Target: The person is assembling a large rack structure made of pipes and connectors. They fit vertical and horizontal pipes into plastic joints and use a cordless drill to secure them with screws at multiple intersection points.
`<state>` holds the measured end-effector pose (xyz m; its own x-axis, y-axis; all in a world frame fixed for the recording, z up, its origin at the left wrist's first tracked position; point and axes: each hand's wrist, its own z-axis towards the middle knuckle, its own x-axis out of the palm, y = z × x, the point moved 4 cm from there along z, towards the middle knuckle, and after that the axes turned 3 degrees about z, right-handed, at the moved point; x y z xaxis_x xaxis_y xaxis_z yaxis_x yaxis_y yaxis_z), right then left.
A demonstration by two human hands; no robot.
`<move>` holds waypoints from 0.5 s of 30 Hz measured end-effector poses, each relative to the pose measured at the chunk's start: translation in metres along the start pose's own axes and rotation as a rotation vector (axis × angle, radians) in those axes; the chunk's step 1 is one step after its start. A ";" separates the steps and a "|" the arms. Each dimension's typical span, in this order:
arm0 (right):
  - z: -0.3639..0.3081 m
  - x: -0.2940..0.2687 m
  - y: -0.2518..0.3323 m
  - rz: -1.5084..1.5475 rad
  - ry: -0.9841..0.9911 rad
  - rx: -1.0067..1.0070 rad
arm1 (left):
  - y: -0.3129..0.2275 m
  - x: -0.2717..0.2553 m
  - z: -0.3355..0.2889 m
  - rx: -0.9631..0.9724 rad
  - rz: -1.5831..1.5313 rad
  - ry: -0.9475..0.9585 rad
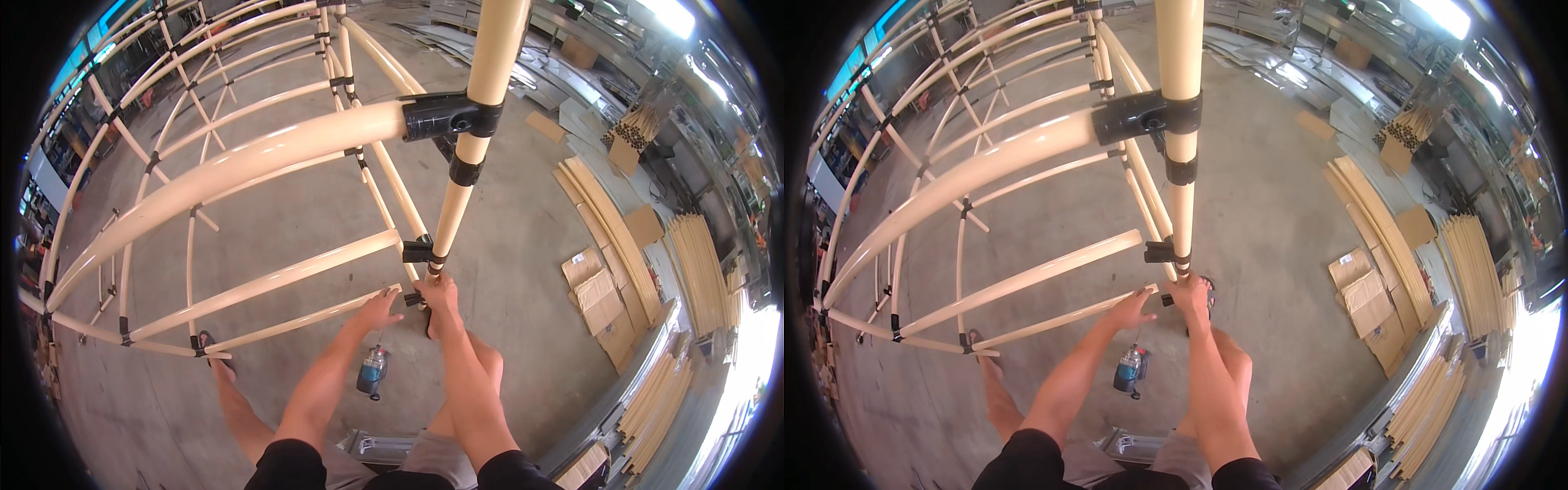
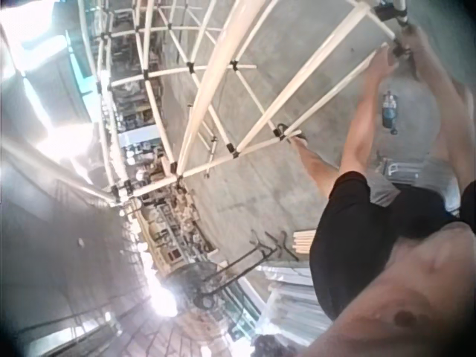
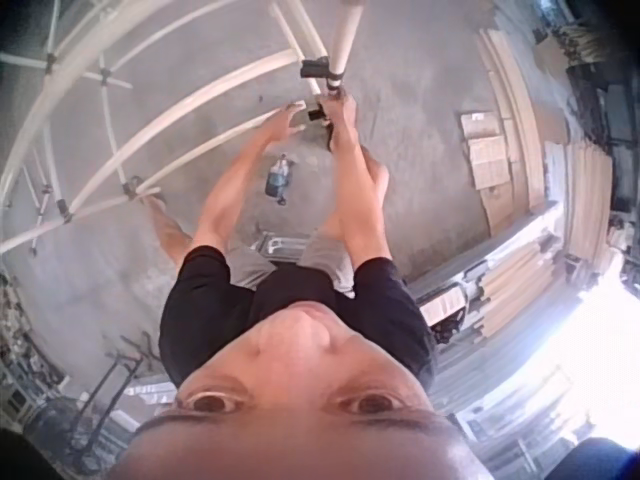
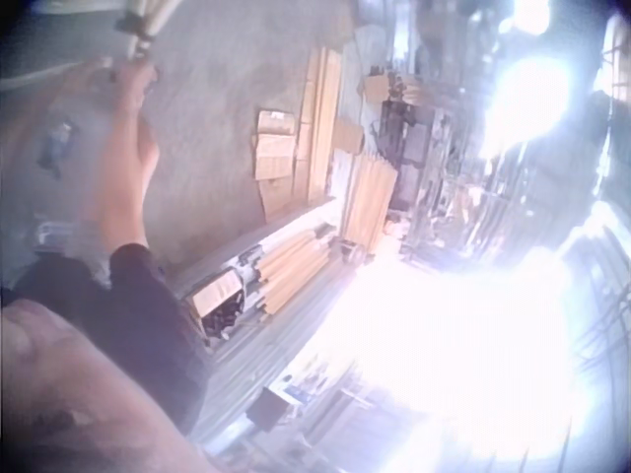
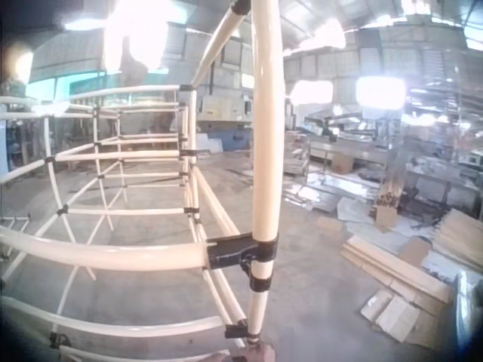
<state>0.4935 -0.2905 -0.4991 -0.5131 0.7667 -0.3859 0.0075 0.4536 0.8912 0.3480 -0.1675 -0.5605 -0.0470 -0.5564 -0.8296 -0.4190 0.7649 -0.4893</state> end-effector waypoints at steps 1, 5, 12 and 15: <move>-0.004 -0.011 0.008 0.062 -0.001 -0.029 | -0.024 -0.026 -0.018 0.060 -0.073 -0.052; -0.032 -0.028 0.081 0.022 0.038 -0.111 | -0.086 -0.126 -0.085 0.194 -0.124 -0.345; -0.009 -0.025 0.040 0.472 0.240 -0.225 | -0.159 -0.259 -0.106 0.351 0.353 -0.960; -0.060 -0.042 0.114 0.611 0.298 -0.324 | -0.129 -0.237 -0.052 0.252 0.257 -0.635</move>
<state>0.4648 -0.2982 -0.3675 -0.7096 0.6625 0.2399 0.1363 -0.2050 0.9692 0.3662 -0.1512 -0.2870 0.4517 -0.1123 -0.8850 -0.2407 0.9399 -0.2421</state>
